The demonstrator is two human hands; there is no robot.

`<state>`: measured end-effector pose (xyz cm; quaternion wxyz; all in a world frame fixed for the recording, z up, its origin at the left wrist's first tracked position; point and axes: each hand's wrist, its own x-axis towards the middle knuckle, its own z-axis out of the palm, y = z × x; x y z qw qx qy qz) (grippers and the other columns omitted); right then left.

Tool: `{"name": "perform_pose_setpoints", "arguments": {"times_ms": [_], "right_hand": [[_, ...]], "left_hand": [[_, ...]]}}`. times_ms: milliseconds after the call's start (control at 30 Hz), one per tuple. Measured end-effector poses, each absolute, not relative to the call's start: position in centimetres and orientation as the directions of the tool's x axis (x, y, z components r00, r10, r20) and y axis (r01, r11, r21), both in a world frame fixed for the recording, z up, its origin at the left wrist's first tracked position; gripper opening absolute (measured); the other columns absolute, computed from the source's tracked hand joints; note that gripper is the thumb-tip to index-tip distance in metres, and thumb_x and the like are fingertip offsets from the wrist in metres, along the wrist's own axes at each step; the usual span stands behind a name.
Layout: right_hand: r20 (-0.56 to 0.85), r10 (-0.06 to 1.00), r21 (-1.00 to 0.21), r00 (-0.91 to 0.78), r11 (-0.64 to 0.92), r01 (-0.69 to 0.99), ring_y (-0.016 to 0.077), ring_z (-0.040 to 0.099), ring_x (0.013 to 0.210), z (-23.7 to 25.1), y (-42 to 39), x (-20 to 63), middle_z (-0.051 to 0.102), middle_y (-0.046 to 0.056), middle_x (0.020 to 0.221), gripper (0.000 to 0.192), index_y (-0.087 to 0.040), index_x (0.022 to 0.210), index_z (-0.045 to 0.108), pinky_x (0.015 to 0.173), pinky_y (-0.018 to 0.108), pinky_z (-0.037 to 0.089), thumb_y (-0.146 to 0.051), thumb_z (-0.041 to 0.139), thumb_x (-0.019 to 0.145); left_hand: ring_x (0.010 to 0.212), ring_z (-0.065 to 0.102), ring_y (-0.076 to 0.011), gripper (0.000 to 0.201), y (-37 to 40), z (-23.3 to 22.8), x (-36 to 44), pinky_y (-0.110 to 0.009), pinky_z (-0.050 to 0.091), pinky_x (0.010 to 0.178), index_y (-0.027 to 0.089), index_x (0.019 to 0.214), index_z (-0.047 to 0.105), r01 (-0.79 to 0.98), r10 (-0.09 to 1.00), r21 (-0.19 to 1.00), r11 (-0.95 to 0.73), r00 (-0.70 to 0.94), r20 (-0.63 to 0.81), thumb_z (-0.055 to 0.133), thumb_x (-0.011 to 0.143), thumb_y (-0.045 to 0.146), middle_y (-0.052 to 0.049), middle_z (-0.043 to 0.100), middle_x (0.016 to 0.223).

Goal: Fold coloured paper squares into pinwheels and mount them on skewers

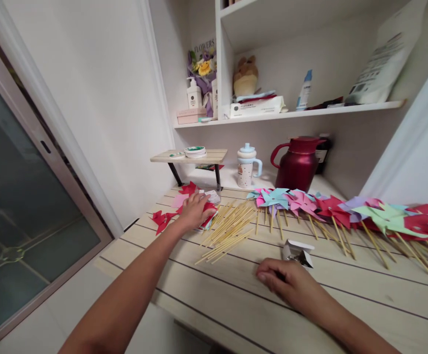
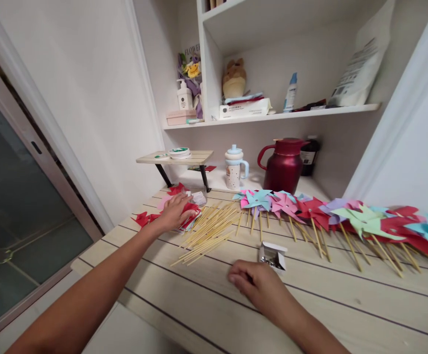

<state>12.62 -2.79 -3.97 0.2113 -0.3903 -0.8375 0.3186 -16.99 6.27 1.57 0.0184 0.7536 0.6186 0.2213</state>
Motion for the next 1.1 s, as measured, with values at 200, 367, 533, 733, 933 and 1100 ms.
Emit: {"name": "perform_pose_setpoints", "arguments": {"times_ms": [200,367,533,733,933,1100], "right_hand": [[0.157,0.909,-0.766,-0.387,0.359,0.533,0.0207,0.062,0.065,-4.6,-2.3,12.9,0.069,0.003,0.075,0.030,-0.022,0.099,0.070,0.062,0.031,0.045,-0.042,0.051,0.088],[0.141,0.970,-0.763,-0.195,0.233,0.604,0.0245,0.068,0.068,-4.9,-1.8,13.6,0.076,0.007,0.091,0.042,-0.023,0.114,0.069,0.064,0.034,0.049,-0.046,0.053,0.083],[0.072,0.993,-0.705,-0.090,0.114,0.700,0.0289,0.070,0.086,-5.6,-0.7,15.1,0.074,0.009,0.110,0.052,-0.024,0.128,0.060,0.073,0.038,0.049,-0.050,0.050,0.084],[0.086,0.994,-0.636,-0.060,0.101,0.765,0.0294,0.068,0.091,-6.2,0.5,17.6,0.071,0.008,0.110,0.053,-0.026,0.131,0.055,0.075,0.040,0.049,-0.053,0.047,0.086],[0.200,0.978,-0.657,-0.050,0.172,0.734,0.0285,0.067,0.090,-6.5,0.4,17.4,0.068,0.009,0.113,0.055,-0.025,0.133,0.053,0.075,0.040,0.048,-0.052,0.048,0.085],[0.192,0.978,-0.713,-0.080,0.196,0.673,0.0211,0.062,0.064,-5.4,-0.6,16.1,0.069,0.007,0.099,0.054,-0.025,0.130,0.055,0.062,0.036,0.047,-0.055,0.047,0.086]], "left_hand": [[0.146,0.023,-0.0363,0.073,5.6,0.9,-19.1,-0.055,0.021,0.113,0.021,0.146,0.037,0.966,0.977,0.180,-0.185,0.161,0.142,0.061,0.083,0.050,-0.018,0.033,0.157],[0.145,0.026,-0.0362,0.084,4.8,0.6,-20.0,-0.053,0.023,0.114,0.023,0.148,0.036,0.973,0.982,0.136,-0.184,0.177,0.063,0.068,0.075,0.051,-0.017,0.033,0.157],[0.143,0.030,-0.0347,0.081,4.5,-0.2,-20.4,-0.051,0.025,0.113,0.022,0.147,0.038,0.973,0.981,0.128,-0.193,0.188,0.048,0.069,0.076,0.044,-0.016,0.038,0.154],[0.141,0.035,-0.0340,0.070,3.9,-0.2,-20.7,-0.051,0.028,0.112,0.025,0.144,0.042,0.971,0.981,0.147,-0.186,0.175,0.084,0.064,0.080,0.043,-0.013,0.043,0.152],[0.136,0.042,-0.0327,0.059,3.5,0.6,-20.8,-0.051,0.030,0.111,0.025,0.140,0.047,0.963,0.977,0.172,-0.208,0.195,0.089,0.061,0.083,0.035,-0.011,0.052,0.146],[0.130,0.049,-0.0322,0.056,3.2,1.3,-20.8,-0.052,0.030,0.110,0.024,0.138,0.050,0.949,0.970,0.204,-0.240,0.225,0.093,0.061,0.084,0.033,-0.011,0.058,0.140]]}}
